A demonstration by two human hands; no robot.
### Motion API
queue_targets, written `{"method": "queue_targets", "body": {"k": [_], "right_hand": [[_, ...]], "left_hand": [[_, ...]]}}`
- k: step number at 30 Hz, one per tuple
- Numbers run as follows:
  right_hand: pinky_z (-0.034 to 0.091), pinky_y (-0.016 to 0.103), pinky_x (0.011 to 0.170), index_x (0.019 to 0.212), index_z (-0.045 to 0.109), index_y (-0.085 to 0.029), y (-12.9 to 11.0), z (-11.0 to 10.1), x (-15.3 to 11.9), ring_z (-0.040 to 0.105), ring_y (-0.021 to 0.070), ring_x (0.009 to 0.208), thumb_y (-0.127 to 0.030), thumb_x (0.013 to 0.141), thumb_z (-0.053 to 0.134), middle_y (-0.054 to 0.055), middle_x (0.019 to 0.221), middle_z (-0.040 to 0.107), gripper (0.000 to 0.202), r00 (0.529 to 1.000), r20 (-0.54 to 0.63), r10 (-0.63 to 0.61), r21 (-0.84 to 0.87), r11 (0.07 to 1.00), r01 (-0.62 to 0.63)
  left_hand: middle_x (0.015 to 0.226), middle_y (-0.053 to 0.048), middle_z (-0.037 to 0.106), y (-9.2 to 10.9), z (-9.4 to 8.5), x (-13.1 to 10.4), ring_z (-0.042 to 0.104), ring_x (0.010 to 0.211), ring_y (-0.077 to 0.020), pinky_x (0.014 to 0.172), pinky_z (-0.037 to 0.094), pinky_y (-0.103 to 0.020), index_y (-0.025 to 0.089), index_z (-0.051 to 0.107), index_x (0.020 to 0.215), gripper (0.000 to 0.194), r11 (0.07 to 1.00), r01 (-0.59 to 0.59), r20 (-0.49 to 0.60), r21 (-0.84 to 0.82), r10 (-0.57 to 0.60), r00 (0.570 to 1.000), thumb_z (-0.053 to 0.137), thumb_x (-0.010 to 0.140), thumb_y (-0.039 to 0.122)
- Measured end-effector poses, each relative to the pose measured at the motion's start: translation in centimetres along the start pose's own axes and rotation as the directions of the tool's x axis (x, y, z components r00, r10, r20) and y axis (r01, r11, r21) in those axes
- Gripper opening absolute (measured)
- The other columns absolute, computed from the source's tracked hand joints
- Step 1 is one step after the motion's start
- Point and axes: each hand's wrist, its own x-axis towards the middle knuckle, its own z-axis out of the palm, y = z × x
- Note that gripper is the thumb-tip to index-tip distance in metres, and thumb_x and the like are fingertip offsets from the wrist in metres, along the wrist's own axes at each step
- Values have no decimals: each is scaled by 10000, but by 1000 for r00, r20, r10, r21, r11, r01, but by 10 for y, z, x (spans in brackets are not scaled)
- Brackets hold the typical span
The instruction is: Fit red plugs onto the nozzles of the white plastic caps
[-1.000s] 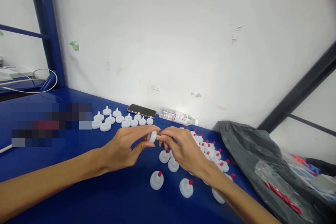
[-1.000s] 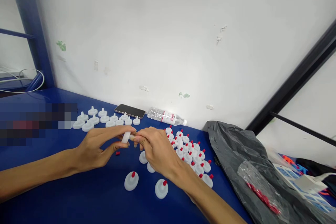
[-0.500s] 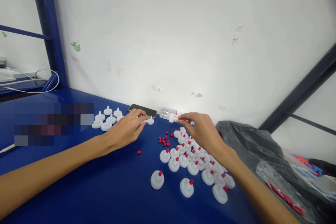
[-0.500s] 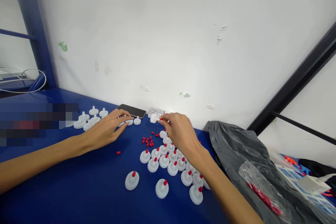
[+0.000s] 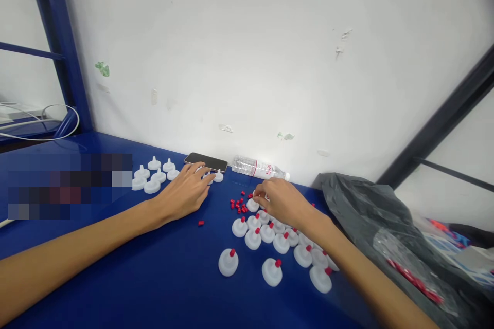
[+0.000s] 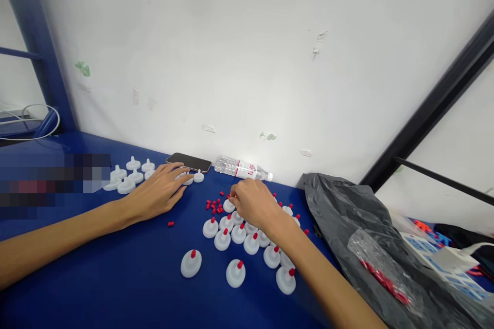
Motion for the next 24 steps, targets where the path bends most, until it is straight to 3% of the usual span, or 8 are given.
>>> {"method": "queue_targets", "body": {"k": [5, 11, 15, 24], "right_hand": [[524, 423, 925, 1236, 784, -201, -6, -2, 0, 703, 302, 1109, -252, 1066, 657, 116, 1144, 798, 218, 998, -33, -55, -26, 998, 54], [482, 437, 986, 974, 835, -230, -9, 6, 4, 674, 285, 1139, -202, 1037, 704, 71, 1080, 810, 148, 989, -8, -149, 0, 989, 149], [487, 455, 1003, 987, 835, -230, -7, 12, 5, 668, 298, 1175, -227, 1006, 759, 66, 1112, 813, 79, 988, 1, -155, 20, 988, 155], [491, 432, 996, 910, 827, -219, -10, 22, 9, 683, 298, 1165, -117, 966, 756, 74, 1067, 825, 135, 988, 13, -151, 56, 987, 151]], "left_hand": [[1362, -157, 693, 5, -4, -1, 607, 1351, -341, 1155, 510, -515, 173, 657, 1391, 414, 995, -3, 29, -97, 6, 1000, 423, 1058, 246], [1411, -172, 673, 8, 2, -7, 727, 1201, -307, 992, 613, -438, 167, 447, 1600, 577, 973, 130, 50, -192, -123, 991, 464, 1066, 387], [1391, -200, 689, 6, 8, -8, 763, 1091, -327, 953, 620, -469, 140, 532, 1531, 564, 961, 172, 69, -216, -161, 985, 511, 1036, 409], [1326, -132, 728, 2, 10, -7, 760, 1033, -288, 922, 610, -421, 205, 629, 1359, 390, 942, 195, 81, -275, -179, 980, 521, 1014, 350]]}}
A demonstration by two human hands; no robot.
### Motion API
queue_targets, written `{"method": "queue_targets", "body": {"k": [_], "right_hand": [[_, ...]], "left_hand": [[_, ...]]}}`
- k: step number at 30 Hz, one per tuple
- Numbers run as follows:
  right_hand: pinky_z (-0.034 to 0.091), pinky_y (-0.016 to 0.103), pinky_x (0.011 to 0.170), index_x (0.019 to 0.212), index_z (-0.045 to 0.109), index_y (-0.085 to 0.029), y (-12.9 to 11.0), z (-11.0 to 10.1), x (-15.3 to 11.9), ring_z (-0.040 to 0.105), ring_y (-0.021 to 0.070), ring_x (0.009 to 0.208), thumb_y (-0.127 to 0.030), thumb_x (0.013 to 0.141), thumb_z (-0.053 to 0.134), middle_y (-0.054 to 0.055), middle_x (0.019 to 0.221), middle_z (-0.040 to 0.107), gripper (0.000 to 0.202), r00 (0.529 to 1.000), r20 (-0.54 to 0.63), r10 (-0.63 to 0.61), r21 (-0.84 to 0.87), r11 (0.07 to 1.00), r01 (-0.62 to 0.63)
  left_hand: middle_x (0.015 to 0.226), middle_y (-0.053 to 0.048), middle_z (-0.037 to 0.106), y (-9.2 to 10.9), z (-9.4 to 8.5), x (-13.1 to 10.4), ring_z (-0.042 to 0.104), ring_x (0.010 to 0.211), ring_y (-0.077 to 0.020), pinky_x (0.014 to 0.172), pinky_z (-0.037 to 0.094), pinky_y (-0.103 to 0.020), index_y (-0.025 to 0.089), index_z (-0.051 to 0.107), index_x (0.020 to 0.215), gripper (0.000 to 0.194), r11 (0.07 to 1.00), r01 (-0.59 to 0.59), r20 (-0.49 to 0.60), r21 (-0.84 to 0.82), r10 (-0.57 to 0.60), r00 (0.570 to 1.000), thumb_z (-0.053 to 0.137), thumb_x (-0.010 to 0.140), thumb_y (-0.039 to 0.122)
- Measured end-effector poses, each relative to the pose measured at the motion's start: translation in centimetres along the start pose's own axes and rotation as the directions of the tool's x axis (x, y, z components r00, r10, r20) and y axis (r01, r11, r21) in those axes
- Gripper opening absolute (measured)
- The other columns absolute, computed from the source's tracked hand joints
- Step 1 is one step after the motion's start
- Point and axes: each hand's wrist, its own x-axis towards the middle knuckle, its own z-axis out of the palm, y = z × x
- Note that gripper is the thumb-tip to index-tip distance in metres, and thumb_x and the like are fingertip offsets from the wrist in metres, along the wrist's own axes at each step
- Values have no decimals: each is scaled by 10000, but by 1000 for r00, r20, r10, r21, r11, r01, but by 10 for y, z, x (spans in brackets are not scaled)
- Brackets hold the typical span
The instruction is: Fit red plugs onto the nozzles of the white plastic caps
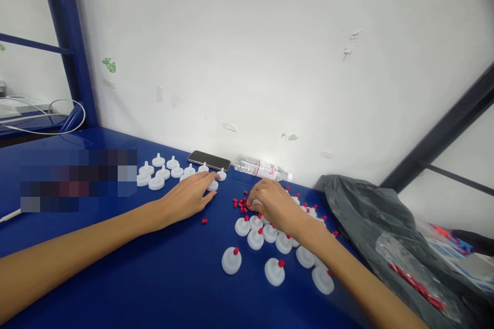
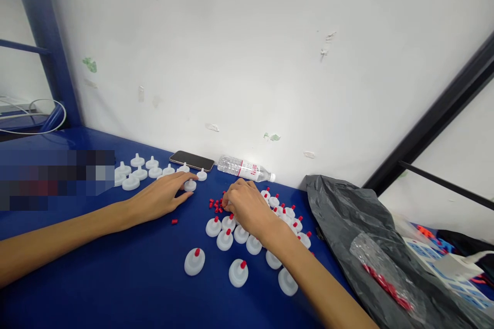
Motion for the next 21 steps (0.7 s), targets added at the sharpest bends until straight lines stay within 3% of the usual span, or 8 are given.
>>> {"method": "queue_targets", "body": {"k": [7, 10, 13, 16, 21], "right_hand": [[511, 413, 956, 964, 792, -196, -1, -16, -5, 737, 266, 1025, -78, 1010, 668, 74, 1003, 817, 177, 998, -63, 6, 69, 998, -1], [540, 379, 895, 1062, 778, -208, -1, -23, -8, 748, 244, 993, -104, 1032, 648, 58, 1027, 821, 169, 992, -126, 13, 143, 990, 5], [547, 407, 946, 1190, 763, -238, -4, -25, -9, 743, 248, 1053, -142, 1043, 657, 49, 1098, 822, 205, 974, -226, 25, 225, 974, 27], [553, 411, 982, 1138, 789, -269, -12, -26, -8, 753, 232, 1046, -191, 1032, 701, 18, 1097, 831, 158, 942, -332, 45, 321, 945, 68], [613, 354, 884, 1025, 805, -284, -29, -25, -9, 796, 206, 949, -266, 1003, 748, -16, 1019, 845, 63, 885, -445, 139, 496, 861, 114]], "left_hand": [[1314, -136, 706, 1, -1, 0, 748, 1082, -310, 919, 614, -445, 192, 590, 1432, 461, 999, -4, -61, -33, 2, 998, 525, 990, 305], [1337, -140, 674, 4, -4, 1, 753, 837, -222, 872, 627, -416, 176, 605, 1419, 449, 997, -36, -103, -69, 29, 994, 516, 991, 281], [1326, -121, 653, 8, -8, 0, 667, 641, -128, 757, 628, -362, 186, 671, 1330, 370, 990, -102, -142, -100, 87, 986, 515, 1014, 298], [1342, -114, 640, 17, -13, -4, 670, 718, -135, 768, 624, -353, 211, 684, 1314, 340, 980, -174, -193, -94, 153, 969, 491, 1052, 311], [1262, -118, 641, 33, -22, -11, 709, 986, -212, 838, 622, -370, 251, 640, 1415, 366, 952, -301, -222, -46, 284, 933, 495, 1098, 361]]}}
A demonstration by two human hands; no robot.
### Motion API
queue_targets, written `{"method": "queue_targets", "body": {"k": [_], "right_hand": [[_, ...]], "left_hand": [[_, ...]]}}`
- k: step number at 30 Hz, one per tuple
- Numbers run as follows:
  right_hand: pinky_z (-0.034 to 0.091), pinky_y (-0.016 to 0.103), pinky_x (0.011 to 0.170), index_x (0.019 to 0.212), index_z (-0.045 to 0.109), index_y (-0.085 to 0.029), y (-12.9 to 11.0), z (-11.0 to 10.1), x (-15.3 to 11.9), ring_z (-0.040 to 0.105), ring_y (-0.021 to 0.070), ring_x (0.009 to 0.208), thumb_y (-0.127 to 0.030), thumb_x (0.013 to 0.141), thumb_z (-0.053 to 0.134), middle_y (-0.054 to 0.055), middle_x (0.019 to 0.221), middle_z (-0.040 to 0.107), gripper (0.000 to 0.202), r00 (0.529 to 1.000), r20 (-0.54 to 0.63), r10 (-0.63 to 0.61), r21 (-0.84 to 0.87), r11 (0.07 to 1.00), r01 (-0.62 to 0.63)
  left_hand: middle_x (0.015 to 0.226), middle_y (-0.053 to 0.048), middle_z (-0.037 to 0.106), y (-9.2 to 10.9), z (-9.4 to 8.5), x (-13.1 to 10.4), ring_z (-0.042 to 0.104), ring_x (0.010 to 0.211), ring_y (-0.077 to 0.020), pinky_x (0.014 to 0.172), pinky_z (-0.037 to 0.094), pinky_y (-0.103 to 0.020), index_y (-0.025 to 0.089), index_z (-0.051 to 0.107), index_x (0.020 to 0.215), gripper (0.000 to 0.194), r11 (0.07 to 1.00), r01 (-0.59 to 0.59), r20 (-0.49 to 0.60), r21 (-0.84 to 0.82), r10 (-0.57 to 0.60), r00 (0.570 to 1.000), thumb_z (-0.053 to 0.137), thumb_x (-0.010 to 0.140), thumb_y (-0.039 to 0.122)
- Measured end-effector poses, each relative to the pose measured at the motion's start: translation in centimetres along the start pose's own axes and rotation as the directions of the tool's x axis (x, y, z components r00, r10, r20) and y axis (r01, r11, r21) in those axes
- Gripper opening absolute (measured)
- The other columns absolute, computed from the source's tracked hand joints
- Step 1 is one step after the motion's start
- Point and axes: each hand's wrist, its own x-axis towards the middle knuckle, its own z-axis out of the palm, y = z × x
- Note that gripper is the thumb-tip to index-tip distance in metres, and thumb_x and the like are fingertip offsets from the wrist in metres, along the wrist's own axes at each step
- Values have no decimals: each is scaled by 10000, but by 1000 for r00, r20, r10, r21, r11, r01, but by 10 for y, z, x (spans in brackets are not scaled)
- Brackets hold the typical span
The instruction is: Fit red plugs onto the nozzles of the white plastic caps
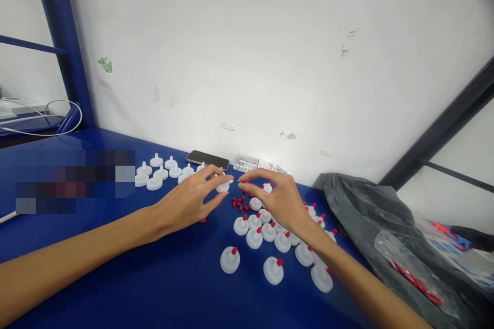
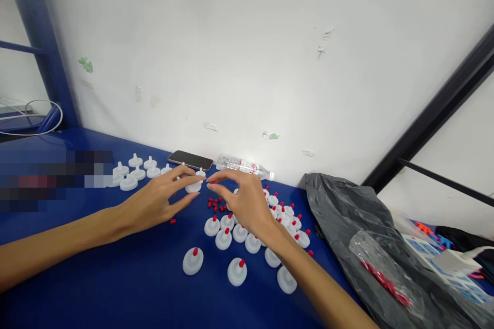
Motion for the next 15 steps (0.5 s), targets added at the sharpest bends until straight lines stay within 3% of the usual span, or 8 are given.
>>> {"method": "queue_targets", "body": {"k": [6, 11, 15], "right_hand": [[611, 340, 847, 950, 825, -285, -8, 7, -5, 796, 208, 928, -263, 938, 818, -21, 962, 846, 26, 997, -62, 43, 166, 986, -33], [597, 345, 835, 902, 828, -285, -9, 9, -5, 783, 205, 885, -272, 922, 824, -16, 923, 841, 25, 995, -77, 62, 203, 978, -45], [599, 337, 811, 888, 828, -281, -9, 12, -6, 776, 201, 853, -321, 924, 828, -11, 899, 835, 54, 994, -71, 80, 227, 972, -62]], "left_hand": [[1134, -82, 629, 10, -4, 1, 664, 847, -168, 700, 593, -301, 293, 663, 1398, 339, 995, -94, -31, 15, 95, 995, 543, 1095, 385], [1152, -92, 680, 12, -6, -1, 682, 822, -162, 735, 643, -313, 215, 618, 1422, 393, 999, -54, -150, -4, 53, 987, 613, 1072, 394], [1185, -89, 667, 12, -6, -2, 693, 841, -151, 751, 653, -305, 225, 676, 1322, 290, 996, -84, -180, -6, 82, 980, 635, 1067, 359]]}}
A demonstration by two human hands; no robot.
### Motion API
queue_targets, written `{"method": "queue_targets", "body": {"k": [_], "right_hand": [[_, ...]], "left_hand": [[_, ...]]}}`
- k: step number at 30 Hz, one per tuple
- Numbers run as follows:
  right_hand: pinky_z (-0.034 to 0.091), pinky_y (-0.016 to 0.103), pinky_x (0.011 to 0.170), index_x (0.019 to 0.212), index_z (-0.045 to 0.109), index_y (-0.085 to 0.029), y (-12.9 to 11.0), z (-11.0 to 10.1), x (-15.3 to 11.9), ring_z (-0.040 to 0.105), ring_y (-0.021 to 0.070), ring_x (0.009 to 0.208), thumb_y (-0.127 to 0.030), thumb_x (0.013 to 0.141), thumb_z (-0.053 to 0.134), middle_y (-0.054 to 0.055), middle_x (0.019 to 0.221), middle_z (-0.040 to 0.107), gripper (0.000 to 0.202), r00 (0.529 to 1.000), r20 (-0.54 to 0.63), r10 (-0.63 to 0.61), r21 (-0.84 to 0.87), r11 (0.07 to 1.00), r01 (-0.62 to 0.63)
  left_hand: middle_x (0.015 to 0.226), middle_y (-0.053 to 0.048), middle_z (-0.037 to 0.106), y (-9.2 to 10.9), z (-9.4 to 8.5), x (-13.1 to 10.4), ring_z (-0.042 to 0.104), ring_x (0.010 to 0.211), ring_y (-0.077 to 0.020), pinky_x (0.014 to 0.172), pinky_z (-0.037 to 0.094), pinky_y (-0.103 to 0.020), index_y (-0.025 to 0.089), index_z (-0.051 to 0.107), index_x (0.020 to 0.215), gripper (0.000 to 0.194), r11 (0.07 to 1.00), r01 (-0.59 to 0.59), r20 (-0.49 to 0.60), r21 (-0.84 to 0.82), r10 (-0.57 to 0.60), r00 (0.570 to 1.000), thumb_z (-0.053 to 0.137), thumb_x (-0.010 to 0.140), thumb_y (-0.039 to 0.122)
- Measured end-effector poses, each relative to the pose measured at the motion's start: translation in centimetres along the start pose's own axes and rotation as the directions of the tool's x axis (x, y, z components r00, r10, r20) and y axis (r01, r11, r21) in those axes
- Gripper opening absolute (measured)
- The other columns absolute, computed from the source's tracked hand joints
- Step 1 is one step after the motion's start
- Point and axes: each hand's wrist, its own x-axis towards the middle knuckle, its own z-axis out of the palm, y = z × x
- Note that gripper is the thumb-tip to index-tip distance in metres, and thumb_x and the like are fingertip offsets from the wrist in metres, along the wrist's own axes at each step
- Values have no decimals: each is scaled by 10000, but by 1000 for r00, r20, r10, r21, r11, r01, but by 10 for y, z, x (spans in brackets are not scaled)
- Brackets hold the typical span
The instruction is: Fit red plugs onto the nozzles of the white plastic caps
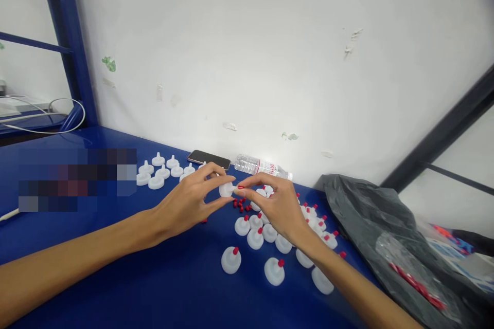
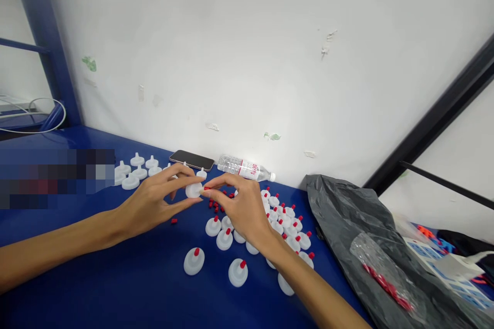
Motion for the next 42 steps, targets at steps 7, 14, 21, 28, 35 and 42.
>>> {"method": "queue_targets", "body": {"k": [7, 14, 21, 28, 35, 42], "right_hand": [[570, 318, 831, 991, 761, -265, 4, 2, -3, 758, 192, 875, -290, 1016, 735, -6, 958, 825, 44, 994, 14, -112, -188, 976, 112], [449, 285, 696, 959, 664, -247, 10, -1, -5, 668, 167, 750, -341, 1138, 520, -16, 817, 725, 248, 977, 161, -140, -316, 930, 185], [359, 284, 627, 793, 434, -247, 5, 4, -12, 519, 147, 632, -345, 1186, 309, -26, 705, 555, 424, 950, 233, -209, -320, 906, 278], [340, 297, 622, 839, 412, -251, 1, 7, -17, 469, 162, 628, -350, 1186, 252, -11, 728, 538, 395, 926, 260, -275, -343, 870, 355], [354, 297, 632, 860, 440, -245, 2, 12, -19, 479, 166, 641, -299, 1178, 260, -3, 741, 570, 370, 919, 272, -287, -363, 854, 374], [346, 301, 636, 832, 495, -230, -3, -1, -15, 482, 156, 625, -300, 1180, 288, -12, 721, 578, 411, 916, 316, -248, -409, 835, 367]], "left_hand": [[1292, -130, 708, 3, 3, -1, 757, 1109, -223, 907, 680, -340, 187, 614, 1400, 346, 997, -61, 5, 39, 61, 998, 557, 1103, 358], [1355, -117, 741, 9, 1, -2, 714, 1281, -196, 1113, 604, -311, 171, 555, 1473, 379, 990, -139, -40, 14, 139, 989, 521, 1119, 301], [1359, -97, 758, 11, -2, -5, 727, 1273, -182, 1140, 596, -312, 217, 538, 1522, 451, 981, -189, -112, -49, 183, 977, 616, 1079, 253], [1327, -106, 777, 16, 0, -8, 733, 1262, -161, 1143, 575, -249, 171, 584, 1483, 430, 971, -223, -194, -83, 204, 960, 638, 1056, 176], [1304, -115, 783, 15, 0, -12, 727, 1267, -143, 1140, 551, -203, 130, 603, 1437, 375, 970, -228, -186, -89, 209, 960, 618, 1065, 172], [1279, -114, 770, 16, -2, -4, 741, 1203, -159, 1061, 612, -240, 158, 585, 1424, 353, 971, -221, -85, -93, 214, 973, 599, 1083, 249]]}}
